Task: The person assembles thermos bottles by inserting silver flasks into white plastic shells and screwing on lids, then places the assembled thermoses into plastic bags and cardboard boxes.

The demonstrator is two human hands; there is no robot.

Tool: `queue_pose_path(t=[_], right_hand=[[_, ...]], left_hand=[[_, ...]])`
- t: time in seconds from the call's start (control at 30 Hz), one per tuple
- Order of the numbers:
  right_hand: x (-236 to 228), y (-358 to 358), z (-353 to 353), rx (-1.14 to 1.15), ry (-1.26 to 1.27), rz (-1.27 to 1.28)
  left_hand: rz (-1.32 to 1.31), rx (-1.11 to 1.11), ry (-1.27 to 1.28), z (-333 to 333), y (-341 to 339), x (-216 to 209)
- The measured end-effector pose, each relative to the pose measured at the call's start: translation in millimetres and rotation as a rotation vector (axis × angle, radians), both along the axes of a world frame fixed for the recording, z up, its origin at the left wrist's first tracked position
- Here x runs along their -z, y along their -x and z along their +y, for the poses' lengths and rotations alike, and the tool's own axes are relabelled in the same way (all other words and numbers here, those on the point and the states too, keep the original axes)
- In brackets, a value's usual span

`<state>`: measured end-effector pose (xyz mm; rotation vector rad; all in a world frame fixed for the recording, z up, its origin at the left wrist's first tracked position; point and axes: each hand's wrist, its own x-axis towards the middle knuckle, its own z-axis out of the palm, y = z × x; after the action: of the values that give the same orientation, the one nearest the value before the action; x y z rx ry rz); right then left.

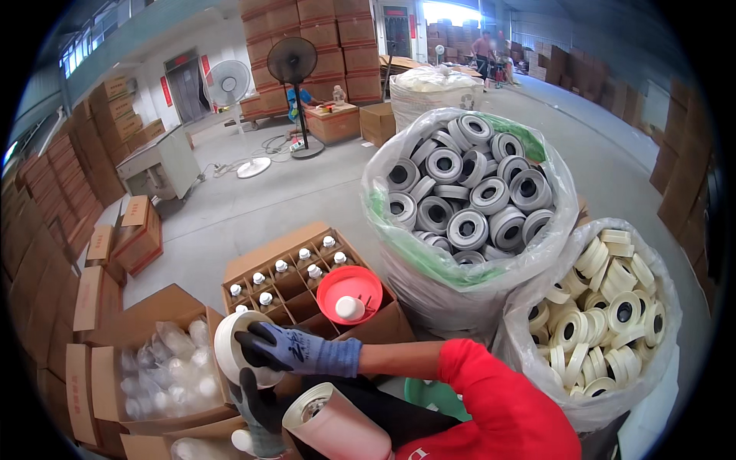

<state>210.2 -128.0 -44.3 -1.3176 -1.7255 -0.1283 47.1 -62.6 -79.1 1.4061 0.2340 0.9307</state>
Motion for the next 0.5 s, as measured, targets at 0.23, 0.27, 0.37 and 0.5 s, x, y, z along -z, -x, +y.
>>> queue_pose_path(t=[0.23,0.27,0.37,0.5], right_hand=[[31,6,3,-0.566,0.334,1.12],[26,7,-7,-0.669,0.3,1.089],[22,0,-17,-0.757,0.502,1.087],[78,-30,-16,-0.103,0.763,0.542]], left_hand=[[0.269,-0.213,-0.792,11,-5,-21],[0.252,-0.179,-0.782,13,-3,-20],[0.241,-0.128,-0.619,24,12,-2],[0.393,-0.026,-0.268,30,57,25]])
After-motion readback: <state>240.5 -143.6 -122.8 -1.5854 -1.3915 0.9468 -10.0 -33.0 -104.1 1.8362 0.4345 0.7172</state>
